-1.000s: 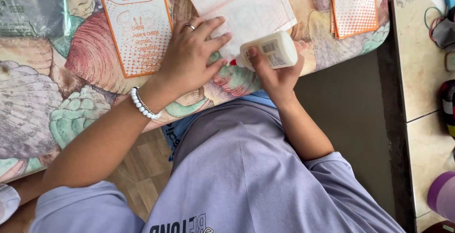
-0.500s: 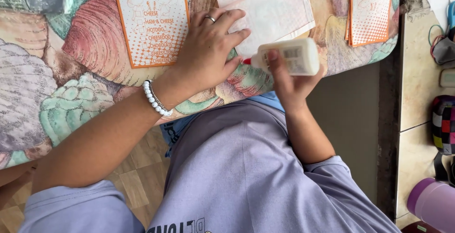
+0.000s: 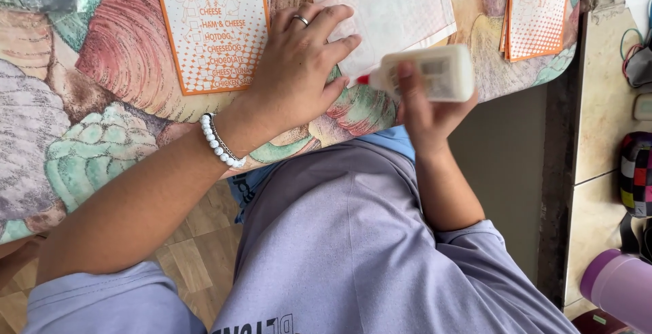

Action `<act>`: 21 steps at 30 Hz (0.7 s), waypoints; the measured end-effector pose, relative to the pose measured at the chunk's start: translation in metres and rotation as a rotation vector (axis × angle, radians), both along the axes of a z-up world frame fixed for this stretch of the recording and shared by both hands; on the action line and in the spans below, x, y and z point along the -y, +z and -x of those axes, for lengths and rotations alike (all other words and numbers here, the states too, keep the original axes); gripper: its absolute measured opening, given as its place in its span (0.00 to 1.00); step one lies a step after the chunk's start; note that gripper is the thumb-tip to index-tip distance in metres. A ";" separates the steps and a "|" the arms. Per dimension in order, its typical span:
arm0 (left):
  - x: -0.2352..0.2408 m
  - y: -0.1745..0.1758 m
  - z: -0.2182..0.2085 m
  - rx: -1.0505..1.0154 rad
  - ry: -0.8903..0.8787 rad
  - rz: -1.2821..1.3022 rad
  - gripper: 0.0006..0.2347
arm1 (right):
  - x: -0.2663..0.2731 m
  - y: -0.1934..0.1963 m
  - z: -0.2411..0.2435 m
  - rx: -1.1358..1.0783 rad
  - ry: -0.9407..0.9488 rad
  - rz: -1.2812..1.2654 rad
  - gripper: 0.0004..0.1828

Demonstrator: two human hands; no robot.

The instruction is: The person assembles waffle haus menu cards by applying glue to the inside of a printed cover and pressing it onto a stack of menu pages, then folding and organizing them into stacks and using a red tape dispenser.

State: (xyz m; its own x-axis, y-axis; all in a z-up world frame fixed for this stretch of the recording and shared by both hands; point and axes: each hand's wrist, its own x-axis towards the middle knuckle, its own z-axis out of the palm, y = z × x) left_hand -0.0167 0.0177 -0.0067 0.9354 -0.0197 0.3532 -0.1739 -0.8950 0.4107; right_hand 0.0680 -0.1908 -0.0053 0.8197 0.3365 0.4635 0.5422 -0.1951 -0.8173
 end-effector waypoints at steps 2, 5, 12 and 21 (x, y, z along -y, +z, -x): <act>0.000 -0.001 0.000 0.024 -0.002 0.017 0.20 | 0.005 -0.003 -0.018 -0.056 -0.088 -0.186 0.16; 0.000 -0.002 0.000 0.030 0.000 0.017 0.20 | 0.024 -0.002 -0.055 0.144 -0.147 -0.142 0.14; 0.000 -0.001 0.000 0.027 -0.002 0.008 0.20 | 0.015 -0.001 -0.030 0.030 -0.148 -0.155 0.15; 0.000 -0.001 0.001 0.046 0.003 0.015 0.18 | 0.039 -0.007 -0.077 0.128 -0.169 -0.185 0.14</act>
State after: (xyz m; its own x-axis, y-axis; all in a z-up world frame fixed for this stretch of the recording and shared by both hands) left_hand -0.0178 0.0180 -0.0076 0.9181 -0.0114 0.3961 -0.1905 -0.8893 0.4158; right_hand 0.1449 -0.2294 -0.0121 0.7877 0.1000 0.6079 0.6159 -0.1453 -0.7743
